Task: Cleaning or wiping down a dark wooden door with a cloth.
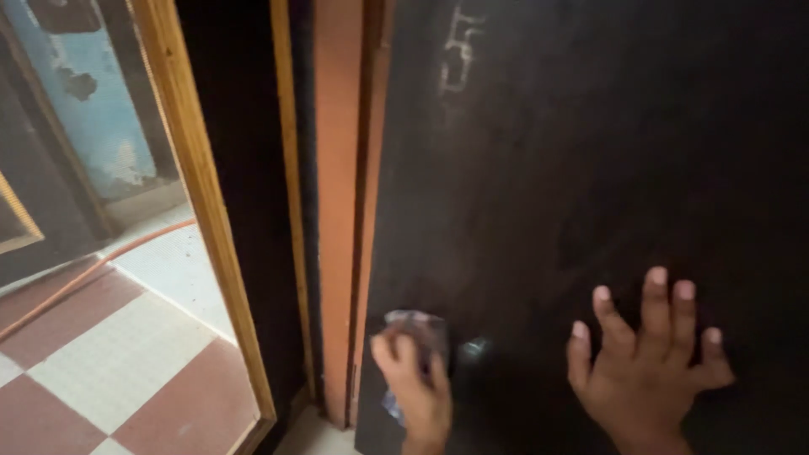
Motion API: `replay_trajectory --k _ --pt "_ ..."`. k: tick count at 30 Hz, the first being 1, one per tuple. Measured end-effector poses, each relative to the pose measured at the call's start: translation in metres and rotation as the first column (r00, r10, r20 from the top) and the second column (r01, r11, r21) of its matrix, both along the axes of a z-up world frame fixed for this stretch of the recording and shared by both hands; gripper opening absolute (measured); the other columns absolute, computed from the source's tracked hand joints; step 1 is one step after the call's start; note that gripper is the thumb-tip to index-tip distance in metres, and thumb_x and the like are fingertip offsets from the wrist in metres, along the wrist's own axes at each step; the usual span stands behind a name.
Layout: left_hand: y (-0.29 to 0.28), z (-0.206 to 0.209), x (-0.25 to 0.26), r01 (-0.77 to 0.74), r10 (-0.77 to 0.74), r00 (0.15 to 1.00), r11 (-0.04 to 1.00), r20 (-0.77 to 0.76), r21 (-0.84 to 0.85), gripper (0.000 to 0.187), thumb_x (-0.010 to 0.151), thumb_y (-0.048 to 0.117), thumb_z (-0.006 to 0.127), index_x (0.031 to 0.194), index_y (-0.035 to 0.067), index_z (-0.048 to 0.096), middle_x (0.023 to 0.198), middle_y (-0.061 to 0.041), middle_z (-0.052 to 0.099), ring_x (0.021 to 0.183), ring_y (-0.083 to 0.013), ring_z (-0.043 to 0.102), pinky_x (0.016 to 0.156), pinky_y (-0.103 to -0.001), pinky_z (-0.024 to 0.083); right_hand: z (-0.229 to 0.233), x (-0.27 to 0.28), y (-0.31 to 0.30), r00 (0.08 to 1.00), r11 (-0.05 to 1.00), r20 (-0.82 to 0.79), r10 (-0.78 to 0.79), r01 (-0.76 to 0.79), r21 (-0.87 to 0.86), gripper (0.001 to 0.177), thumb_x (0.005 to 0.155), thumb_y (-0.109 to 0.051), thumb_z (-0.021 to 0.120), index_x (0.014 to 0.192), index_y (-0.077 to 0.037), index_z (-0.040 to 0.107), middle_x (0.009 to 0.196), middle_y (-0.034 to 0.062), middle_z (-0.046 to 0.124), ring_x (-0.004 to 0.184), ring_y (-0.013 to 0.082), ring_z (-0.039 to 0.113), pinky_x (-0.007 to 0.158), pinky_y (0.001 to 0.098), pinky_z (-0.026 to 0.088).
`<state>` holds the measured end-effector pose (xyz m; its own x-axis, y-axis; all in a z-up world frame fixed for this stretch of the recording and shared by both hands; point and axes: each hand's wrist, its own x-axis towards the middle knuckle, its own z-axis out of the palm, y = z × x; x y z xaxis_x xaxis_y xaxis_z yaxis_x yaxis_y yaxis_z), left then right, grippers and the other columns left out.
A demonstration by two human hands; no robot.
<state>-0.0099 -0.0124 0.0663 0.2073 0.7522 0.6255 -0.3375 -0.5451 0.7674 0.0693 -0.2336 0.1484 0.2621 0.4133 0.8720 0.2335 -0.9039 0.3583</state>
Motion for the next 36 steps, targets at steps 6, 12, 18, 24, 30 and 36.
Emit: replay_trajectory --k 6,12,18,24,30,36 --pt "0.041 0.039 0.017 -0.038 0.037 0.998 0.999 -0.046 -0.03 0.032 0.088 -0.001 0.066 0.119 0.0 0.06 0.12 -0.021 0.048 0.111 -0.038 0.052 0.097 -0.046 0.044 0.004 -0.009 0.008 0.999 0.998 0.012 0.045 -0.045 0.035 0.053 0.1 -0.046 0.053 0.145 -0.019 0.063 0.169 0.0188 0.043 0.158 0.0339 0.031 0.118 0.0555 0.015" --pt "0.06 0.032 0.011 0.041 0.002 0.998 0.792 -0.07 0.61 0.05 0.068 -0.002 0.071 0.117 0.002 0.059 0.122 -0.023 0.047 0.11 -0.0445 0.049 0.096 -0.051 0.041 0.007 -0.011 0.01 0.996 0.995 0.022 0.09 -0.09 0.031 0.049 0.103 -0.044 0.055 0.144 -0.018 0.061 0.166 0.0199 0.044 0.155 0.0353 0.032 0.118 0.0552 0.012" --pt "0.027 0.056 0.033 -0.16 0.156 0.987 0.962 0.035 0.221 0.041 0.087 -0.004 0.069 0.125 -0.004 0.055 0.123 -0.024 0.049 0.118 -0.0427 0.05 0.102 -0.052 0.043 0.007 -0.012 0.013 0.995 0.996 0.047 0.089 -0.09 0.027 0.046 0.104 -0.044 0.055 0.143 -0.019 0.062 0.164 0.0176 0.046 0.154 0.0335 0.034 0.119 0.0542 0.012" --pt "0.055 0.074 0.018 -0.054 0.077 0.997 0.669 0.003 0.741 0.041 0.075 0.011 0.076 0.114 0.006 0.065 0.123 -0.021 0.055 0.114 -0.0419 0.052 0.096 -0.052 0.043 0.005 -0.009 0.01 0.991 0.991 0.051 0.126 -0.127 0.03 0.049 0.104 -0.044 0.054 0.146 -0.02 0.061 0.163 0.0183 0.046 0.154 0.0338 0.033 0.119 0.054 0.011" --pt "0.02 0.075 0.029 -0.225 0.201 0.974 0.922 0.106 0.317 0.026 0.095 0.008 0.073 0.119 0.002 0.062 0.124 -0.013 0.057 0.116 -0.0343 0.053 0.1 -0.049 0.043 0.008 -0.014 0.009 0.994 0.995 0.052 0.101 -0.101 -0.01 0.052 0.101 -0.044 0.054 0.146 -0.02 0.061 0.165 0.0195 0.045 0.156 0.0349 0.031 0.12 0.0542 0.011" --pt "0.075 0.105 0.017 -0.017 0.005 1.0 0.576 0.017 0.817 0.035 0.09 0.015 0.071 0.122 0.008 0.06 0.126 -0.014 0.06 0.115 -0.035 0.053 0.097 -0.047 0.04 0.006 -0.011 0.005 0.998 0.998 0.029 0.056 -0.055 -0.037 0.053 0.103 -0.044 0.053 0.149 -0.019 0.061 0.167 0.0202 0.043 0.158 0.0363 0.028 0.122 0.0551 0.009"
